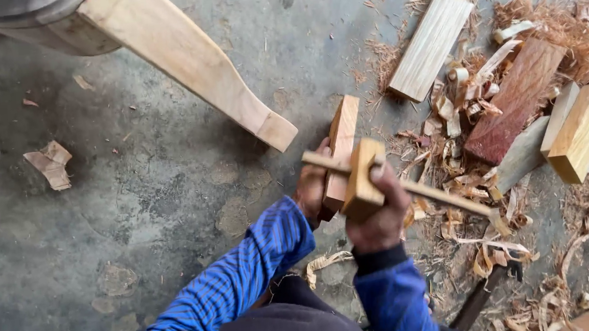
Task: The recorder uses a woodworking marking gauge to mark precise lines on several wood blocks.
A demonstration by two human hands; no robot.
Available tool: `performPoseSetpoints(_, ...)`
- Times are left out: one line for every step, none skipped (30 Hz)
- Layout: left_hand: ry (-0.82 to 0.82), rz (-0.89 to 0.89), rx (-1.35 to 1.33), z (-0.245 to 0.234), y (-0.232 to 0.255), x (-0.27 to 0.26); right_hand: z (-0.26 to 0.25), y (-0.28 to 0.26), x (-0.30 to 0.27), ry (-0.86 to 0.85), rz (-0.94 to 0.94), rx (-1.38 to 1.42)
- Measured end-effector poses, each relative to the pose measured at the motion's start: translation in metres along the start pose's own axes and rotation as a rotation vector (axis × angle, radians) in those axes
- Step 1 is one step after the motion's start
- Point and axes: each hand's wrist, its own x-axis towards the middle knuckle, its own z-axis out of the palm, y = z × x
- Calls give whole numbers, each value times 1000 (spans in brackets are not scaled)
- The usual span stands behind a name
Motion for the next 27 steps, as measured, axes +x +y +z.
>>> performPoseSetpoints(19, 0, 47, 2, 7, -3, 8, 0, -13, 9, -26, -24)
performPoseSetpoints(38, 0, 94, 1, 13, -6, 16, 2, -25, 17, -52, -48)
performPoseSetpoints(52, 0, 85, -15, -6, 10, 15, 3, -11, 17, -38, -56)
performPoseSetpoints(-70, 37, -82, -30, -27, 24, 14, 4, 3, 33, 7, -58)
performPoseSetpoints(-198, 64, -240, -45, -47, 36, 12, 4, 13, 60, 44, -48)
performPoseSetpoints(-191, 53, -239, -33, -34, 14, 3, 7, 19, 71, 49, -45)
performPoseSetpoints(-76, 30, -68, -16, -13, 5, 0, 6, 32, 67, 61, -40)
performPoseSetpoints(40, 10, 101, 2, 9, -6, -1, 4, 46, 62, 73, -36)
performPoseSetpoints(31, 11, 101, 3, 9, -4, 6, 0, 32, 61, 65, -36)
performPoseSetpoints(-27, -30, -1, 1, 8, 1, 13, -1, 19, 74, 34, -35)
performPoseSetpoints(-76, -68, -109, -4, 6, 5, 18, 1, 8, 82, 14, -41)
performPoseSetpoints(-74, -63, -115, -9, 1, 11, 12, 8, 16, 78, 16, -47)
performPoseSetpoints(-59, -26, -120, -17, -5, 12, 5, 17, 21, 59, -12, -14)
performPoseSetpoints(-45, 11, -125, -23, -14, 13, -4, 24, 25, 39, -40, 20)
performPoseSetpoints(-39, -6, -123, -22, -8, 8, -4, 21, 44, 57, -36, 23)
performPoseSetpoints(4, -14, 81, -17, -2, 2, -5, 16, 61, 48, 57, 32)
performPoseSetpoints(31, -1, 289, -7, 12, 6, 0, 4, 86, 19, 134, 43)
performPoseSetpoints(20, 3, 295, -7, 11, 3, -5, 4, 91, 16, 122, 49)
performPoseSetpoints(-7, 47, 279, -5, 10, 1, -8, 4, 98, 25, 106, 41)
performPoseSetpoints(-34, 91, 262, -5, 11, -2, -11, 4, 104, 33, 89, 34)
performPoseSetpoints(-39, 104, 266, -8, 8, -2, -6, 1, 95, 21, 83, 37)
performPoseSetpoints(-28, 80, 335, -13, 5, -2, -3, 0, 87, 42, 81, 62)
performPoseSetpoints(-9, 54, 400, -20, -1, -3, -1, 1, 78, 64, 86, 83)
performPoseSetpoints(-7, 64, 399, -19, 7, 0, -4, 7, 83, 54, 86, 82)
performPoseSetpoints(-81, 55, 403, -18, 10, -4, -13, 15, 81, -13, 32, 48)
performPoseSetpoints(-154, 46, 406, -17, 12, -7, -22, 21, 80, -79, -23, 13)
performPoseSetpoints(-154, 44, 410, -13, 20, -11, -23, 20, 76, -78, -23, 17)
